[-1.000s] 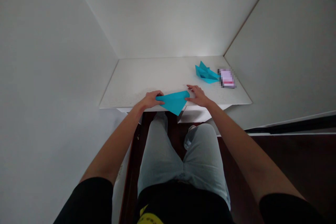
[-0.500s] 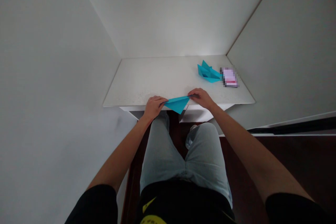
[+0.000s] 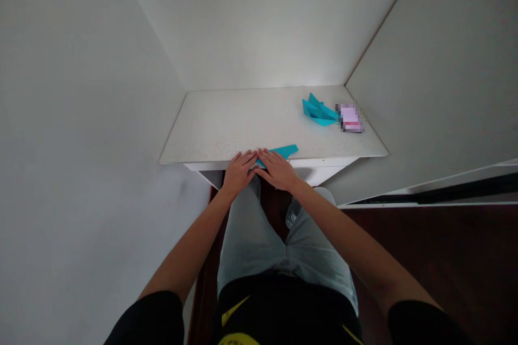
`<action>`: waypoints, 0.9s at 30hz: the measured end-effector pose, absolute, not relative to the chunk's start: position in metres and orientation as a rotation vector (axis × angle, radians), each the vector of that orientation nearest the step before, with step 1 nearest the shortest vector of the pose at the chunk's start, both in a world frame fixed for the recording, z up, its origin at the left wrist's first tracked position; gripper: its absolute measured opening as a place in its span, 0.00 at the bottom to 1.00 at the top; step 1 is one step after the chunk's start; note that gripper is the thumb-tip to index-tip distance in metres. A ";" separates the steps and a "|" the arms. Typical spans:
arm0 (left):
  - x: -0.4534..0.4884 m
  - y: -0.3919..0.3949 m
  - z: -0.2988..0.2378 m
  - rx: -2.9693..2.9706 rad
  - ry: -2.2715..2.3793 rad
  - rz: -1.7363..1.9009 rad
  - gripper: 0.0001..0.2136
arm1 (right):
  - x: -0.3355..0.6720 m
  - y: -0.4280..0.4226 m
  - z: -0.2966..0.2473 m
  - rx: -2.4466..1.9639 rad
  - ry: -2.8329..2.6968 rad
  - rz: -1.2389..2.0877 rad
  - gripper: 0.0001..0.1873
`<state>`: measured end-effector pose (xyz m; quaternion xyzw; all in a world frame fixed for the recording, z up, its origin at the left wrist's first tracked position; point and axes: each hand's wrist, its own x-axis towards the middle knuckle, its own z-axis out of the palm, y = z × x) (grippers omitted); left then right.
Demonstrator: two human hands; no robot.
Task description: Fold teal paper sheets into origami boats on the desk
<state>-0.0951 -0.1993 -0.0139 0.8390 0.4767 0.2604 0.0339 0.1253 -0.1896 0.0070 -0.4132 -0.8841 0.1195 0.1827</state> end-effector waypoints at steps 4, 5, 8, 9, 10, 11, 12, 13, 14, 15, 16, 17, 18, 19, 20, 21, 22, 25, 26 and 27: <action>-0.092 -0.197 -0.015 2.553 1.493 0.862 0.19 | 0.150 -0.180 -0.003 -1.236 -2.484 0.358 0.43; -0.091 -0.198 -0.015 2.538 1.503 0.878 0.18 | 0.164 -0.178 -0.005 -1.266 -2.476 0.347 0.43; -0.087 -0.198 -0.014 2.483 1.530 0.913 0.17 | 0.208 -0.177 -0.006 -1.333 -2.456 0.291 0.43; -0.086 -0.198 -0.014 2.462 1.536 0.920 0.17 | 0.220 -0.177 -0.005 -1.334 -2.463 0.273 0.43; -0.085 -0.198 -0.014 2.438 1.542 0.929 0.16 | 0.229 -0.178 -0.005 -1.321 -2.476 0.256 0.44; -0.085 -0.198 -0.013 2.413 1.545 0.939 0.16 | 0.235 -0.179 -0.004 -1.301 -2.489 0.242 0.45; -0.085 -0.196 -0.012 2.387 1.544 0.951 0.15 | 0.239 -0.180 -0.003 -1.277 -2.497 0.232 0.45; -0.085 -0.194 -0.010 2.358 1.542 0.963 0.15 | 0.241 -0.180 -0.002 -1.258 -2.491 0.225 0.43; -0.086 -0.191 -0.008 2.322 1.543 0.971 0.14 | 0.242 -0.180 -0.001 -1.253 -2.464 0.219 0.39; -0.087 -0.187 -0.006 2.276 1.549 0.975 0.12 | 0.241 -0.178 0.001 -1.262 -2.418 0.217 0.34; -0.088 -0.182 -0.002 2.217 1.558 0.979 0.11 | 0.240 -0.175 0.002 -1.284 -2.354 0.222 0.27; -0.089 -0.175 0.001 2.147 1.566 0.984 0.11 | 0.239 -0.172 0.004 -1.313 -2.279 0.241 0.21; -0.090 -0.168 0.005 2.072 1.575 0.993 0.10 | 0.238 -0.167 0.005 -1.344 -2.199 0.277 0.17; -0.091 -0.161 0.008 2.000 1.580 1.005 0.10 | 0.237 -0.162 0.006 -1.373 -2.124 0.330 0.16; -0.091 -0.153 0.011 1.937 1.589 1.017 0.10 | 0.237 -0.157 0.006 -1.396 -2.060 0.392 0.17; -0.091 -0.147 0.014 1.887 1.604 1.021 0.10 | 0.237 -0.152 0.006 -1.418 -2.012 0.453 0.17; -0.089 -0.141 0.015 1.852 1.631 1.016 0.10 | 0.237 -0.147 0.006 -1.438 -1.979 0.504 0.17; -0.083 -0.132 0.015 1.874 1.742 0.959 0.09 | 0.237 -0.136 0.001 -1.496 -1.951 0.554 0.14; -0.081 -0.132 0.014 1.916 1.772 0.945 0.09 | 0.237 -0.134 0.000 -1.511 -1.942 0.550 0.14; -0.079 -0.132 0.012 1.962 1.795 0.941 0.08 | 0.237 -0.133 -0.002 -1.518 -1.930 0.541 0.13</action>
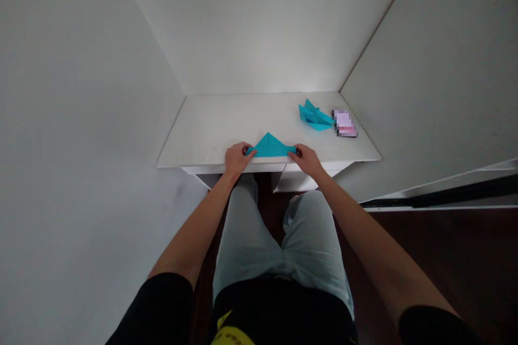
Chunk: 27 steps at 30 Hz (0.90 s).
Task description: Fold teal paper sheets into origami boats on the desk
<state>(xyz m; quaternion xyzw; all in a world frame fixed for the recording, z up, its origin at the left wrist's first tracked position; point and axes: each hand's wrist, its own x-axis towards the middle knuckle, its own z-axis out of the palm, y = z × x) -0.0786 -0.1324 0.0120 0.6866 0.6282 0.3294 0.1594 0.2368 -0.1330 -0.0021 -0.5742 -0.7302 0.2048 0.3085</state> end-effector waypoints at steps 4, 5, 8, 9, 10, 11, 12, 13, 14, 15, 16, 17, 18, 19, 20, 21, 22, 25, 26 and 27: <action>-0.075 -0.141 0.006 2.114 1.811 0.985 0.09 | 0.236 -0.134 -0.007 -1.456 -1.910 0.484 0.17; -0.075 -0.145 0.005 2.159 1.795 0.986 0.10 | 0.235 -0.134 -0.008 -1.437 -1.918 0.470 0.18; -0.079 -0.159 0.002 2.337 1.690 0.928 0.12 | 0.235 -0.137 -0.010 -1.419 -1.956 0.412 0.20; -0.081 -0.164 0.000 2.397 1.642 0.896 0.13 | 0.234 -0.138 -0.010 -1.417 -1.985 0.378 0.21; -0.082 -0.169 -0.001 2.450 1.593 0.868 0.14 | 0.234 -0.139 -0.010 -1.414 -2.026 0.334 0.22; -0.083 -0.173 -0.002 2.492 1.551 0.848 0.16 | 0.234 -0.141 -0.010 -1.408 -2.079 0.285 0.23; -0.085 -0.177 -0.003 2.522 1.516 0.835 0.18 | 0.234 -0.144 -0.010 -1.399 -2.138 0.237 0.24; -0.086 -0.180 -0.003 2.540 1.491 0.830 0.19 | 0.234 -0.147 -0.009 -1.391 -2.194 0.194 0.25; -0.086 -0.182 -0.004 2.546 1.475 0.829 0.19 | 0.234 -0.151 -0.008 -1.388 -2.240 0.160 0.27; -0.087 -0.183 -0.004 2.541 1.469 0.831 0.18 | 0.235 -0.155 -0.008 -1.389 -2.271 0.137 0.28; -0.087 -0.183 -0.004 2.529 1.473 0.833 0.17 | 0.235 -0.160 -0.008 -1.394 -2.287 0.124 0.29; -0.088 -0.184 -0.003 2.515 1.483 0.832 0.15 | 0.235 -0.164 -0.008 -1.398 -2.291 0.118 0.29; -0.088 -0.184 -0.003 2.499 1.500 0.832 0.14 | 0.236 -0.169 -0.009 -1.399 -2.288 0.117 0.30; -0.088 -0.185 -0.002 2.485 1.520 0.833 0.12 | 0.236 -0.172 -0.010 -1.396 -2.279 0.121 0.30; -0.089 -0.186 -0.001 2.473 1.542 0.833 0.11 | 0.237 -0.175 -0.011 -1.393 -2.261 0.128 0.29; -0.089 -0.187 0.000 2.463 1.562 0.836 0.11 | 0.238 -0.176 -0.012 -1.395 -2.223 0.138 0.27; -0.090 -0.188 0.001 2.451 1.577 0.843 0.11 | 0.238 -0.177 -0.012 -1.402 -2.168 0.156 0.25; -0.089 -0.185 0.006 2.351 1.553 0.916 0.12 | 0.240 -0.169 -0.010 -1.419 -1.967 0.353 0.21; -0.089 -0.182 0.008 2.286 1.522 0.955 0.12 | 0.239 -0.164 -0.007 -1.411 -1.915 0.457 0.21; -0.088 -0.177 0.010 2.212 1.488 0.997 0.13 | 0.239 -0.159 -0.004 -1.395 -1.884 0.558 0.21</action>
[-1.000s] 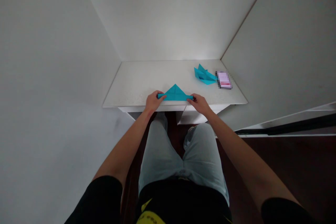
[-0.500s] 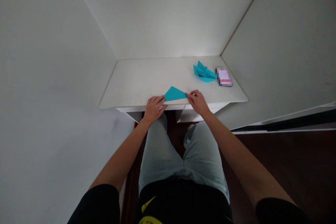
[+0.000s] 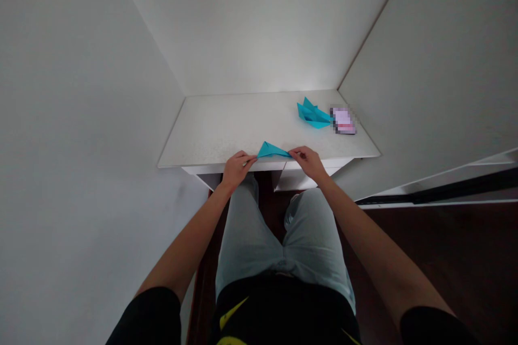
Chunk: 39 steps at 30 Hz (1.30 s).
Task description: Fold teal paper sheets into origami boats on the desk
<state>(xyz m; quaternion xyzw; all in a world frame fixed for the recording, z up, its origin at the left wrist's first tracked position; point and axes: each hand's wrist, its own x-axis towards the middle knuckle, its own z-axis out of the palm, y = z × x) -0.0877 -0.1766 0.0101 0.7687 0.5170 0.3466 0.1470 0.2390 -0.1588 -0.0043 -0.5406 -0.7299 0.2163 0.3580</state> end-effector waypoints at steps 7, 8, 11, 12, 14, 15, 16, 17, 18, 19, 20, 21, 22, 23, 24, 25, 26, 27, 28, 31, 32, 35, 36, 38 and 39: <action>-0.079 -0.135 0.021 1.890 1.464 1.135 0.12 | 0.228 -0.128 0.011 -1.358 -1.768 0.755 0.28; -0.079 -0.132 0.020 1.858 1.473 1.125 0.12 | 0.228 -0.126 0.010 -1.366 -1.736 0.791 0.28; -0.080 -0.129 0.014 1.789 1.484 1.103 0.11 | 0.232 -0.125 0.006 -1.335 -1.608 0.921 0.33; -0.081 -0.128 0.012 1.770 1.481 1.100 0.10 | 0.234 -0.125 0.004 -1.309 -1.567 0.964 0.35; -0.083 -0.127 0.009 1.731 1.474 1.101 0.10 | 0.237 -0.125 0.003 -1.260 -1.518 1.035 0.38; -0.084 -0.126 0.009 1.721 1.470 1.098 0.10 | 0.238 -0.124 0.002 -1.248 -1.504 1.058 0.39; -0.085 -0.126 0.009 1.720 1.466 1.094 0.11 | 0.238 -0.124 0.002 -1.244 -1.491 1.075 0.39; -0.086 -0.125 0.010 1.730 1.461 1.087 0.11 | 0.237 -0.123 0.002 -1.248 -1.472 1.084 0.39; -0.086 -0.125 0.011 1.747 1.455 1.078 0.11 | 0.235 -0.121 0.002 -1.255 -1.448 1.084 0.38; -0.087 -0.125 0.011 1.765 1.449 1.069 0.10 | 0.233 -0.120 0.002 -1.259 -1.421 1.079 0.38; -0.087 -0.125 0.012 1.780 1.441 1.062 0.10 | 0.231 -0.119 0.003 -1.260 -1.396 1.070 0.39; -0.088 -0.125 0.013 1.791 1.435 1.056 0.10 | 0.228 -0.118 0.003 -1.257 -1.376 1.061 0.39; -0.088 -0.126 0.013 1.797 1.429 1.051 0.09 | 0.227 -0.118 0.002 -1.249 -1.363 1.054 0.40; -0.088 -0.126 0.013 1.800 1.424 1.047 0.09 | 0.225 -0.118 0.002 -1.238 -1.359 1.052 0.40; -0.089 -0.126 0.014 1.802 1.421 1.044 0.09 | 0.225 -0.118 0.002 -1.226 -1.363 1.056 0.39; -0.089 -0.126 0.014 1.804 1.418 1.041 0.09 | 0.225 -0.119 0.001 -1.215 -1.372 1.060 0.38; -0.089 -0.127 0.014 1.805 1.414 1.039 0.09 | 0.225 -0.120 0.001 -1.206 -1.384 1.065 0.37; -0.089 -0.127 0.014 1.805 1.409 1.038 0.09 | 0.226 -0.120 0.000 -1.197 -1.394 1.068 0.35; -0.089 -0.127 0.014 1.805 1.402 1.039 0.09 | 0.227 -0.120 -0.002 -1.191 -1.398 1.069 0.34; -0.090 -0.126 0.012 1.803 1.362 1.057 0.09 | 0.229 -0.118 -0.006 -1.196 -1.387 1.055 0.30; -0.090 -0.126 0.012 1.800 1.346 1.067 0.09 | 0.230 -0.117 -0.007 -1.206 -1.387 1.048 0.29; -0.091 -0.125 0.009 1.783 1.299 1.091 0.11 | 0.229 -0.112 -0.008 -1.265 -1.402 1.003 0.23; -0.091 -0.125 0.009 1.777 1.288 1.093 0.12 | 0.228 -0.112 -0.008 -1.300 -1.401 0.981 0.21; -0.091 -0.126 0.008 1.772 1.266 1.091 0.14 | 0.225 -0.111 -0.005 -1.394 -1.379 0.927 0.18; -0.091 -0.126 0.007 1.772 1.253 1.090 0.14 | 0.222 -0.111 -0.003 -1.445 -1.365 0.894 0.17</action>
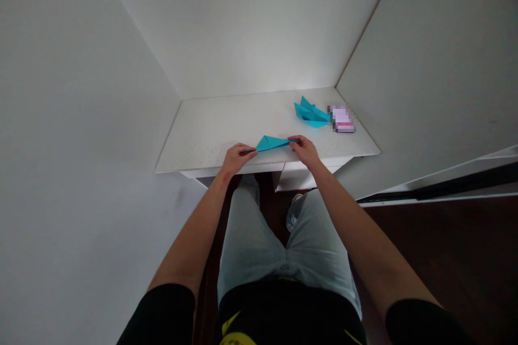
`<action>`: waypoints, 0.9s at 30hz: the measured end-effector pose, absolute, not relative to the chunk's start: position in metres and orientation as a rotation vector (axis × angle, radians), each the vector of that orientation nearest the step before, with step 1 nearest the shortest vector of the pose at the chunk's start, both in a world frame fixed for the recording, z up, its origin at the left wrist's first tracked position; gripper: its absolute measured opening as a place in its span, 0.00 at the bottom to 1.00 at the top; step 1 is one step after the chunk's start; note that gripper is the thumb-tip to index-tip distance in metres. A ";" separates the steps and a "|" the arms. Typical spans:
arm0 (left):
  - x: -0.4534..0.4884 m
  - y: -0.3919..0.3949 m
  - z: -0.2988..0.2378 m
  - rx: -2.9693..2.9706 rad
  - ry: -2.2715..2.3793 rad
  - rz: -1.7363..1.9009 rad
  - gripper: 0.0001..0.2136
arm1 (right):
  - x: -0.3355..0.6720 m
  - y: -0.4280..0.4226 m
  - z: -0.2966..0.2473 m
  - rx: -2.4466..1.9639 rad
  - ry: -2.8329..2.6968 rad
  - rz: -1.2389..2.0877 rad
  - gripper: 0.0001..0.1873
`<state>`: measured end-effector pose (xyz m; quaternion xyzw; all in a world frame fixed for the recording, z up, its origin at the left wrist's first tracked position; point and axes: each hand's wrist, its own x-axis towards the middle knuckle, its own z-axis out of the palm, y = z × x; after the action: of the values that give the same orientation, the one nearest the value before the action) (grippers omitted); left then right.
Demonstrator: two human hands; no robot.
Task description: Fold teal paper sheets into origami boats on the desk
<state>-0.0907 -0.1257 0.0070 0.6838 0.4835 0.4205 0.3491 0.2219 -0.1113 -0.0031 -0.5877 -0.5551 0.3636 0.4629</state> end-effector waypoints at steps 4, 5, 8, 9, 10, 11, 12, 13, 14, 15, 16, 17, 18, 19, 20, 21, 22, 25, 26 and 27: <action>-0.090 -0.126 0.004 1.703 1.206 1.105 0.16 | 0.206 -0.115 0.004 -1.565 -1.312 0.745 0.13; -0.090 -0.126 0.003 1.667 1.200 1.111 0.17 | 0.201 -0.115 0.006 -1.564 -1.292 0.718 0.13; -0.088 -0.125 0.000 1.569 1.183 1.120 0.18 | 0.187 -0.112 0.013 -1.490 -1.258 0.629 0.12; -0.088 -0.125 0.000 1.549 1.180 1.121 0.19 | 0.183 -0.110 0.016 -1.449 -1.264 0.584 0.11; -0.087 -0.124 0.000 1.533 1.179 1.124 0.19 | 0.179 -0.108 0.019 -1.404 -1.274 0.533 0.11; -0.086 -0.125 0.000 1.519 1.180 1.130 0.19 | 0.176 -0.106 0.023 -1.358 -1.287 0.487 0.10; -0.085 -0.125 0.001 1.509 1.180 1.136 0.20 | 0.172 -0.104 0.027 -1.313 -1.303 0.454 0.09; -0.085 -0.125 0.001 1.500 1.181 1.140 0.20 | 0.169 -0.102 0.031 -1.273 -1.324 0.435 0.09; -0.084 -0.126 0.002 1.493 1.180 1.142 0.21 | 0.166 -0.101 0.035 -1.238 -1.349 0.428 0.09; -0.083 -0.126 0.003 1.487 1.179 1.143 0.22 | 0.163 -0.100 0.040 -1.211 -1.377 0.426 0.09; -0.082 -0.127 0.004 1.482 1.178 1.143 0.23 | 0.160 -0.100 0.044 -1.190 -1.404 0.426 0.11; -0.082 -0.127 0.004 1.479 1.178 1.142 0.23 | 0.157 -0.099 0.048 -1.177 -1.427 0.429 0.12; -0.081 -0.128 0.005 1.478 1.176 1.142 0.24 | 0.154 -0.098 0.052 -1.168 -1.441 0.434 0.14; -0.080 -0.128 0.005 1.479 1.174 1.144 0.25 | 0.151 -0.096 0.055 -1.164 -1.446 0.443 0.14; -0.080 -0.129 0.006 1.483 1.173 1.147 0.25 | 0.147 -0.094 0.057 -1.163 -1.441 0.459 0.13; -0.080 -0.129 0.006 1.490 1.175 1.152 0.26 | 0.144 -0.091 0.058 -1.166 -1.422 0.483 0.11; -0.080 -0.129 0.006 1.498 1.181 1.158 0.26 | 0.141 -0.088 0.058 -1.174 -1.391 0.513 0.10; -0.080 -0.127 0.004 1.489 1.195 1.180 0.23 | 0.131 -0.081 0.050 -1.237 -1.290 0.649 0.17; -0.080 -0.126 0.003 1.476 1.192 1.183 0.21 | 0.128 -0.080 0.045 -1.269 -1.278 0.703 0.20; -0.080 -0.125 0.002 1.462 1.184 1.183 0.20 | 0.126 -0.080 0.040 -1.306 -1.281 0.749 0.23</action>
<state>-0.0801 -0.1253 0.0020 0.5894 0.4777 0.4770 0.4437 0.1257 -0.0798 0.0403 -0.5517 -0.5411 0.3166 0.5500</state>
